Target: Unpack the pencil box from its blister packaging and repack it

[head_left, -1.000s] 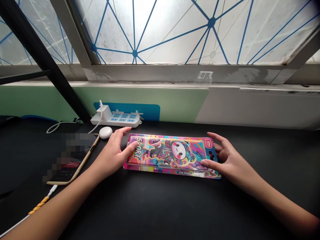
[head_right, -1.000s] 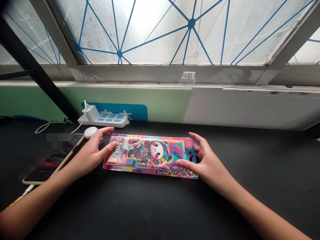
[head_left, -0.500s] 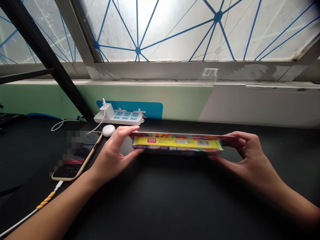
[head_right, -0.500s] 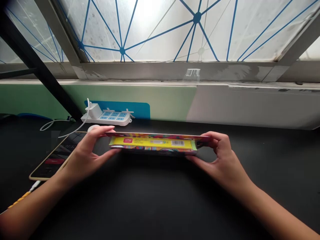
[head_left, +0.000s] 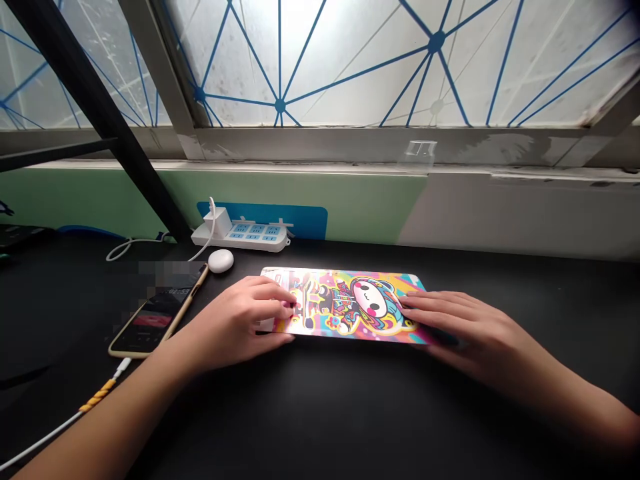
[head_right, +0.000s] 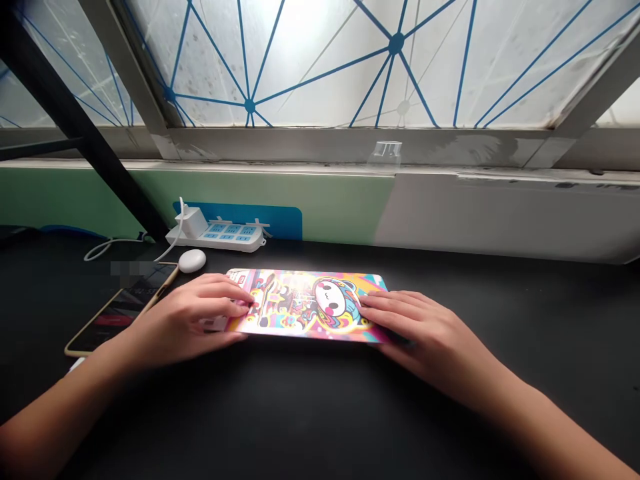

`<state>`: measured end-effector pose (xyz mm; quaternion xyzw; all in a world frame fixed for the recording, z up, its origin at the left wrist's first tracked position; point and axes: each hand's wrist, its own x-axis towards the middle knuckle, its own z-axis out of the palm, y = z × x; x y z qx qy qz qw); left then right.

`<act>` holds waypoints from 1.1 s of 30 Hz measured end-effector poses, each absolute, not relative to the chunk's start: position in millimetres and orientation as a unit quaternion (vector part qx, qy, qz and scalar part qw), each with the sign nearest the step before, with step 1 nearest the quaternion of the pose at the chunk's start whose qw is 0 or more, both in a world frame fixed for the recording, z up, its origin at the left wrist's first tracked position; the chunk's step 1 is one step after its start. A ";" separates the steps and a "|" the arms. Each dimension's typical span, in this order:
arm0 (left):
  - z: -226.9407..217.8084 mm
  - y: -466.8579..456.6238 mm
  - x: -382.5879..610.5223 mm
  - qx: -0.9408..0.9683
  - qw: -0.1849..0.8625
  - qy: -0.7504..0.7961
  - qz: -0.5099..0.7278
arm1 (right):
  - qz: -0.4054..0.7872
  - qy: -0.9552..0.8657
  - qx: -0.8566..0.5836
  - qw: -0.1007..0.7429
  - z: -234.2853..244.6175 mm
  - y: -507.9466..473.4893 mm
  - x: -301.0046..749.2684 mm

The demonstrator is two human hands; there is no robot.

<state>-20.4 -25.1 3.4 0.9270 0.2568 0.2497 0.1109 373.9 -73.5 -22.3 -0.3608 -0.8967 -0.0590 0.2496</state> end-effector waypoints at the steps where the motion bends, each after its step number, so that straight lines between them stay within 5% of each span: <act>1: 2.9 -25.5 -19.8 0.928 0.121 0.259 0.241 | -0.060 -0.899 -0.358 0.246 -23.2 -73.2 373.4; 6: 3.0 -24.3 -19.8 0.917 0.112 0.298 0.240 | -0.065 -0.899 -0.368 0.229 -23.2 -76.2 371.3; 11: -0.2 -14.2 -33.3 0.830 0.040 0.518 0.205 | -0.075 -0.901 -0.376 0.205 -23.1 -80.3 366.3; 33: -26.5 -37.3 13.1 0.676 0.505 0.438 0.311 | -0.127 -0.910 -0.382 0.096 -26.4 -103.5 264.4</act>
